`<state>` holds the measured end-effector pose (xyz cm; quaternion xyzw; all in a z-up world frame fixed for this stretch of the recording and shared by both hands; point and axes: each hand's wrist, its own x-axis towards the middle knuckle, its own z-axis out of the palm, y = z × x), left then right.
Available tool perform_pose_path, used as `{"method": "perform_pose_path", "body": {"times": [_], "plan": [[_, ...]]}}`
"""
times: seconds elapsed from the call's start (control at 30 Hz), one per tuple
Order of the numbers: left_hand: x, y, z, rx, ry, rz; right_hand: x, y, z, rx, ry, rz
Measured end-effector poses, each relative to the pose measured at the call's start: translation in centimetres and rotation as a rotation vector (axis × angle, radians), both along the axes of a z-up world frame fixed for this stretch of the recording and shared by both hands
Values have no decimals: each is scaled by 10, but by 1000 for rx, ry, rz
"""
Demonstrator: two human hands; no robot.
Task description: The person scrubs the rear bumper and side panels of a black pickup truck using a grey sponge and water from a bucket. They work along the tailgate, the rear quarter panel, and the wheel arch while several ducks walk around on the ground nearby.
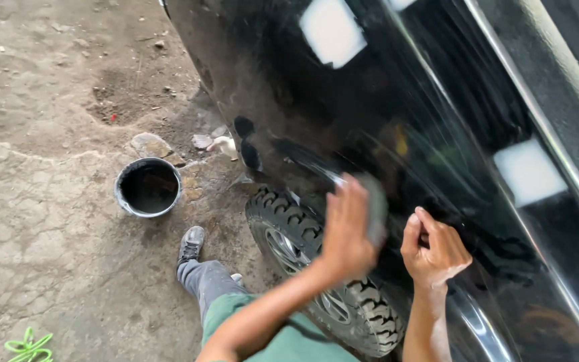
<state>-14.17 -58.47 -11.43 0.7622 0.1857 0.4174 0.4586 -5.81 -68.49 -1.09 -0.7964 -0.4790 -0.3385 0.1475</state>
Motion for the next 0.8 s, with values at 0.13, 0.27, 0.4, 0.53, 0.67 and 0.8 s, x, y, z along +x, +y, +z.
{"method": "perform_pose_path", "body": {"times": [0.13, 0.27, 0.4, 0.53, 0.67, 0.8], "plan": [[-11, 0, -9, 382, 338, -407, -13, -15, 18, 182, 241, 94], [19, 73, -47, -10, 166, -24, -26, -41, 24, 224, 394, 70], [7, 22, 1, 82, 212, 75, -29, -44, 20, 194, 357, 35], [-5, 19, -19, 258, 394, -228, -17, -51, 11, 182, 193, 80], [40, 138, -114, -233, 144, 116, -13, -42, 5, 131, 95, 58], [40, 119, -95, 410, 595, 239, -17, -27, 6, 2, 52, 13]]}}
